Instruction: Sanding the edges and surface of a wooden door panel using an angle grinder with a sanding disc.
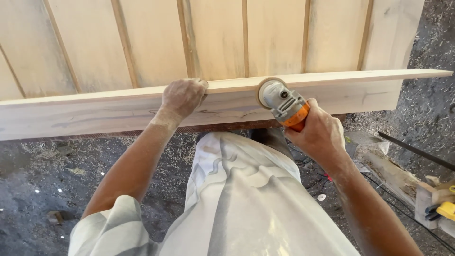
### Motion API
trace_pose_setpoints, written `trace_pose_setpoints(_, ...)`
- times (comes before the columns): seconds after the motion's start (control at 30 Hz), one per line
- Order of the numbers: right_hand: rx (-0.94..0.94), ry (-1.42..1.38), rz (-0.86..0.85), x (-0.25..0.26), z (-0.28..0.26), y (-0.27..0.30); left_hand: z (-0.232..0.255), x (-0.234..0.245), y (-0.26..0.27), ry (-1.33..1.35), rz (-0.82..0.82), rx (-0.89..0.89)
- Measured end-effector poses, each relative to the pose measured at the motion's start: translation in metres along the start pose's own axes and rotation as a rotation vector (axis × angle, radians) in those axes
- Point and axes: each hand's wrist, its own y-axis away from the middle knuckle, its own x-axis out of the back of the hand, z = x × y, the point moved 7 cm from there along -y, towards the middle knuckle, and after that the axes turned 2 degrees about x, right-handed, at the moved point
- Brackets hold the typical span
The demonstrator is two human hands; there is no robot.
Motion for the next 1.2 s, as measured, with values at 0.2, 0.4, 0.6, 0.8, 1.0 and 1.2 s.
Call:
trace_pose_setpoints(0.2, -0.008, 0.022, 0.053, 0.025, 0.033, 0.002, 0.001, 0.013, 0.002, -0.032, 0.093, -0.004)
trace_pose_setpoints(0.4, 0.022, -0.038, 0.069, 0.035, 0.076, 0.004, -0.005, 0.005, 0.006, -0.036, 0.004, 0.025)
trace_pose_setpoints(0.6, 0.017, -0.054, 0.108, 0.055, 0.113, 0.004, -0.009, 0.001, 0.008, -0.051, 0.02, 0.023)
trace_pose_setpoints(0.8, -0.007, -0.024, 0.138, 0.073, 0.15, 0.004, -0.009, 0.005, 0.01, -0.032, -0.004, 0.054)
trace_pose_setpoints(1.0, -0.016, -0.03, 0.146, 0.087, 0.182, 0.005, -0.014, -0.001, 0.015, -0.029, -0.015, 0.078)
trace_pose_setpoints(1.2, -0.07, -0.031, 0.14, 0.101, 0.211, 0.01, -0.011, 0.006, 0.015, -0.042, -0.019, 0.092)
